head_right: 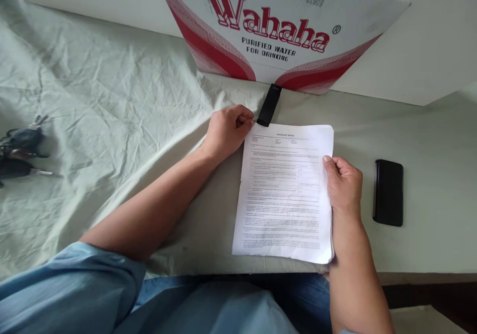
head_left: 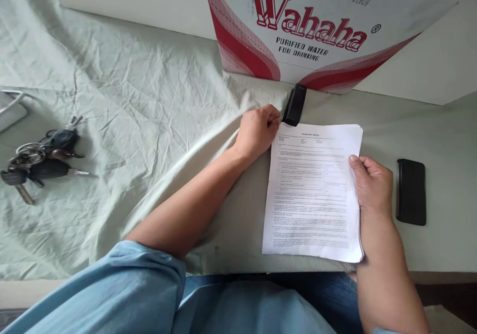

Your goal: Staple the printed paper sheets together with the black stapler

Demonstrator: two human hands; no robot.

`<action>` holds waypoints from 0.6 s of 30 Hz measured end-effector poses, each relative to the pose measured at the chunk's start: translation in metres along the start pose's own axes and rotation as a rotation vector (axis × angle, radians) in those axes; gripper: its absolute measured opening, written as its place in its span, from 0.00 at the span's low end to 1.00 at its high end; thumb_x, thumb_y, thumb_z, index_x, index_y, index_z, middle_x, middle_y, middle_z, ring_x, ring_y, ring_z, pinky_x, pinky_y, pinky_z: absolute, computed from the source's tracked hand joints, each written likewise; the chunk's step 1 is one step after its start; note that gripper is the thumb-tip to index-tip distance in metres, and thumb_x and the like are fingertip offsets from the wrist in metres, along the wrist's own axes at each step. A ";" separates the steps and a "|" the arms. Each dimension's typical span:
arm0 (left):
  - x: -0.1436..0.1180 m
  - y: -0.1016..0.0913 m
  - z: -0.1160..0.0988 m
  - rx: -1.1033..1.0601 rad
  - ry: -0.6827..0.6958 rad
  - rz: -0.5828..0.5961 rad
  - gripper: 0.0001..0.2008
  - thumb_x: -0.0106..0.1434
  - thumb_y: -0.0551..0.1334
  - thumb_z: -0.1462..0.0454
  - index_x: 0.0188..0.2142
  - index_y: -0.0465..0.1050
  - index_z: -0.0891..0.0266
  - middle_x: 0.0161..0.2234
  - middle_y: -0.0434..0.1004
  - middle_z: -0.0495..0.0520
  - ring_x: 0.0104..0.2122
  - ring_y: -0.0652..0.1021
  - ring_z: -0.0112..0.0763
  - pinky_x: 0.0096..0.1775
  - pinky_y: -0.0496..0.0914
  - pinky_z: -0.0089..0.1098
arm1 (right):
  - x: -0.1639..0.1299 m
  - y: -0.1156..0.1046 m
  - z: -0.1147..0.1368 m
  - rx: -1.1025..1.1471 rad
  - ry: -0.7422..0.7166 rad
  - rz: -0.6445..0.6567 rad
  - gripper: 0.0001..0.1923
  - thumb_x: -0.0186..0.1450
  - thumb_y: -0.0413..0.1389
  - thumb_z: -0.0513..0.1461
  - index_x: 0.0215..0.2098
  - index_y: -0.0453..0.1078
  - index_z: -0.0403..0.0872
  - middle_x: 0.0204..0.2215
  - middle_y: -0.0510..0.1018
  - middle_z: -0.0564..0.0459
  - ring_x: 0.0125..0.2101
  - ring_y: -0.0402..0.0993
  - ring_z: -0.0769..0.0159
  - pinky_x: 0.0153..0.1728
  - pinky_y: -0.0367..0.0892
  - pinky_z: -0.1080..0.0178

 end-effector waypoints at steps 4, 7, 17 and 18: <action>0.001 0.000 0.001 0.027 0.001 -0.011 0.13 0.75 0.66 0.70 0.50 0.91 0.59 0.41 0.96 0.54 0.43 0.89 0.40 0.56 0.83 0.39 | 0.000 -0.001 0.001 -0.017 -0.059 -0.066 0.32 0.67 0.76 0.69 0.35 0.84 0.50 0.26 0.78 0.56 0.30 0.67 0.64 0.35 0.64 0.57; 0.002 0.001 0.001 0.049 -0.002 0.004 0.14 0.75 0.65 0.71 0.47 0.93 0.60 0.44 0.98 0.56 0.45 0.90 0.41 0.56 0.83 0.40 | 0.003 -0.003 0.002 -0.029 -0.121 -0.123 0.30 0.67 0.77 0.66 0.38 0.85 0.50 0.25 0.78 0.57 0.30 0.67 0.65 0.37 0.63 0.56; 0.005 0.000 0.001 0.038 0.007 0.010 0.14 0.73 0.67 0.71 0.43 0.95 0.59 0.43 0.98 0.56 0.43 0.90 0.42 0.55 0.83 0.39 | 0.027 -0.002 -0.003 0.040 -0.093 -0.047 0.43 0.58 0.79 0.79 0.30 0.75 0.53 0.23 0.69 0.59 0.29 0.60 0.67 0.34 0.58 0.57; 0.005 0.000 0.001 0.045 0.008 0.009 0.14 0.73 0.67 0.72 0.43 0.94 0.59 0.43 0.98 0.57 0.43 0.90 0.42 0.55 0.83 0.39 | 0.027 -0.002 -0.003 0.047 -0.087 -0.045 0.44 0.57 0.79 0.79 0.30 0.74 0.53 0.23 0.68 0.59 0.29 0.60 0.67 0.34 0.58 0.57</action>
Point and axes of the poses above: each hand's wrist, its own x-axis towards the middle knuckle, its own y-axis out of the palm, z = x × y, the point moved 3 cm from there along x, towards the middle knuckle
